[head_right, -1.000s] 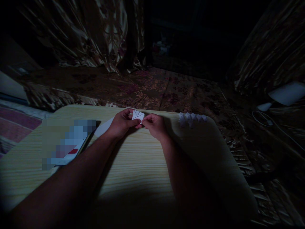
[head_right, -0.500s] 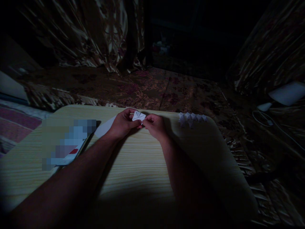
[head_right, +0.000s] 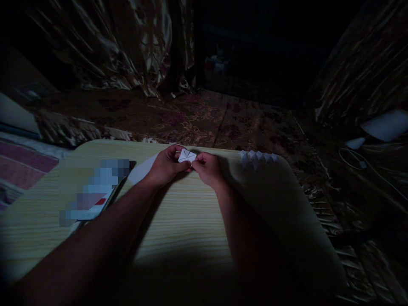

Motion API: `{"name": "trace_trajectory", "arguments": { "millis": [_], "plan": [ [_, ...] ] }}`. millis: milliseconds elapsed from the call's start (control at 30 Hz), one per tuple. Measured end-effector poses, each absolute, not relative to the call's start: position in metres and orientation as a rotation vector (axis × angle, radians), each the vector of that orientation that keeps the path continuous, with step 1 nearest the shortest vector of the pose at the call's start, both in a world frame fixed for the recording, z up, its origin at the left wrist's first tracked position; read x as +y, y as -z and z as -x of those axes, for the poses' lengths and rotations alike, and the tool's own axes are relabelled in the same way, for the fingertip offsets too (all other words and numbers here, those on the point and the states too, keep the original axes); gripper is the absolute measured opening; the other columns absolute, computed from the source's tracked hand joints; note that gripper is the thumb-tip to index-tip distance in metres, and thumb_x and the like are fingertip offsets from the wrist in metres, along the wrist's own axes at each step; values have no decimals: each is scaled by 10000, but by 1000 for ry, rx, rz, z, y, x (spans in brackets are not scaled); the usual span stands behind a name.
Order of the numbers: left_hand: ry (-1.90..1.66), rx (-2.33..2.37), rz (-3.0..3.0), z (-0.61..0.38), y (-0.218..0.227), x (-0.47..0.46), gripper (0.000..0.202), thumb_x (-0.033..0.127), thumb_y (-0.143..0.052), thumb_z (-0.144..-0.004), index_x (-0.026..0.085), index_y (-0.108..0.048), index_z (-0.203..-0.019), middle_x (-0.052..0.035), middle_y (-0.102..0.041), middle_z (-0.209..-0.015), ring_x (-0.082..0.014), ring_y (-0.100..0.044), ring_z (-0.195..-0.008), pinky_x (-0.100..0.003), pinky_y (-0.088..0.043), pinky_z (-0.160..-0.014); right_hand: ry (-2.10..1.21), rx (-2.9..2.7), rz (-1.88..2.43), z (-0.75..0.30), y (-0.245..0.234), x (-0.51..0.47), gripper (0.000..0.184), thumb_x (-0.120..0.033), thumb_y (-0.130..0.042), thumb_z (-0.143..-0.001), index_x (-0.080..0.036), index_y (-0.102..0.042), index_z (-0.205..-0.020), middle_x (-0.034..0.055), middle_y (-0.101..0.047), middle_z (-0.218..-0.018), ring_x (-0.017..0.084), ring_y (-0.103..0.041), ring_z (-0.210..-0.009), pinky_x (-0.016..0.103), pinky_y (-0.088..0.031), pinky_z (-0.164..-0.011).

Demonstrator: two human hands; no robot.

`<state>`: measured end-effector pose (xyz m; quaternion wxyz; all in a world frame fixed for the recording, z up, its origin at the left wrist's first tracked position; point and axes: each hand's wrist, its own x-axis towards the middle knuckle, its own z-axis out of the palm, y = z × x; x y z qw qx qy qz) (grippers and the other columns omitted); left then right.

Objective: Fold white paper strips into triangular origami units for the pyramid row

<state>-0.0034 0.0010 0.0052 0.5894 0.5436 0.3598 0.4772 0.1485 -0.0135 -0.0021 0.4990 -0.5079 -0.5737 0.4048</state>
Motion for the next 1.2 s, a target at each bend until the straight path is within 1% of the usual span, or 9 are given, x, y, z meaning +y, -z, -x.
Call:
{"name": "trace_trajectory", "arguments": {
  "millis": [200, 400, 633, 733, 800, 933, 1033, 1200],
  "plan": [
    [-1112, 836, -1252, 3, -6, 1, 458, 177, -754, -574, 188, -481, -942, 22, -653, -725, -104, -593, -548, -210, -471, -531, -1006, -1376, 1234, -148, -1, -15, 89, -252, -586, -664, -177, -548, -635, -42, -528, -511, 87, -448, -467, 208, -301, -443],
    [-1122, 842, -1263, 1, -7, 0, 451, 190, -760, -559, 185, -495, -924, 29, -647, -712, -102, -587, -550, -204, -458, -530, -1001, -1385, 1251, -148, -2, -15, 128, -271, -596, -667, -183, -522, -610, -49, -508, -492, 82, -417, -455, 210, -275, -434],
    [-1139, 830, -1343, 1, -4, 1, 423, 187, -748, -577, 176, -506, -924, 13, -650, -760, -97, -580, -599, -209, -465, -581, -975, -1387, 1250, -148, 2, -13, 129, -274, -602, -675, -188, -522, -622, -55, -499, -492, 80, -398, -453, 215, -285, -451],
    [-1151, 875, -1390, 1, -4, 2, 415, 187, -761, -556, 160, -536, -904, 0, -652, -784, -104, -583, -640, -211, -466, -609, -964, -1357, 1241, -147, 2, -13, 133, -281, -601, -676, -189, -519, -629, -55, -497, -502, 82, -402, -462, 217, -292, -457],
    [-1143, 908, -1416, 0, -5, 1, 383, 208, -765, -558, 148, -569, -881, -7, -653, -777, -108, -576, -634, -207, -452, -589, -953, -1341, 1232, -148, 2, -13, 139, -287, -602, -678, -188, -516, -630, -56, -488, -504, 83, -403, -468, 219, -295, -462],
    [-1073, 941, -1439, 0, -7, -1, 285, 291, -742, -618, 132, -634, -828, -7, -641, -697, -96, -516, -537, -197, -380, -490, -944, -1317, 1231, -148, 0, -13, 149, -298, -602, -687, -187, -515, -639, -58, -479, -508, 76, -377, -462, 219, -281, -460],
    [-1066, 938, -1436, -1, -7, -2, 269, 322, -732, -637, 131, -664, -812, -13, -651, -708, -98, -508, -539, -198, -368, -482, -945, -1302, 1229, -148, -1, -14, 149, -299, -604, -693, -186, -519, -646, -57, -482, -514, 74, -367, -459, 219, -276, -457],
    [-1064, 964, -1455, 0, -5, -1, 275, 353, -722, -653, 126, -682, -804, -6, -627, -649, -84, -461, -490, -191, -319, -439, -947, -1298, 1221, -149, 0, -14, 143, -295, -609, -691, -184, -527, -656, -56, -491, -518, 76, -382, -468, 220, -282, -464]
  ]
}}
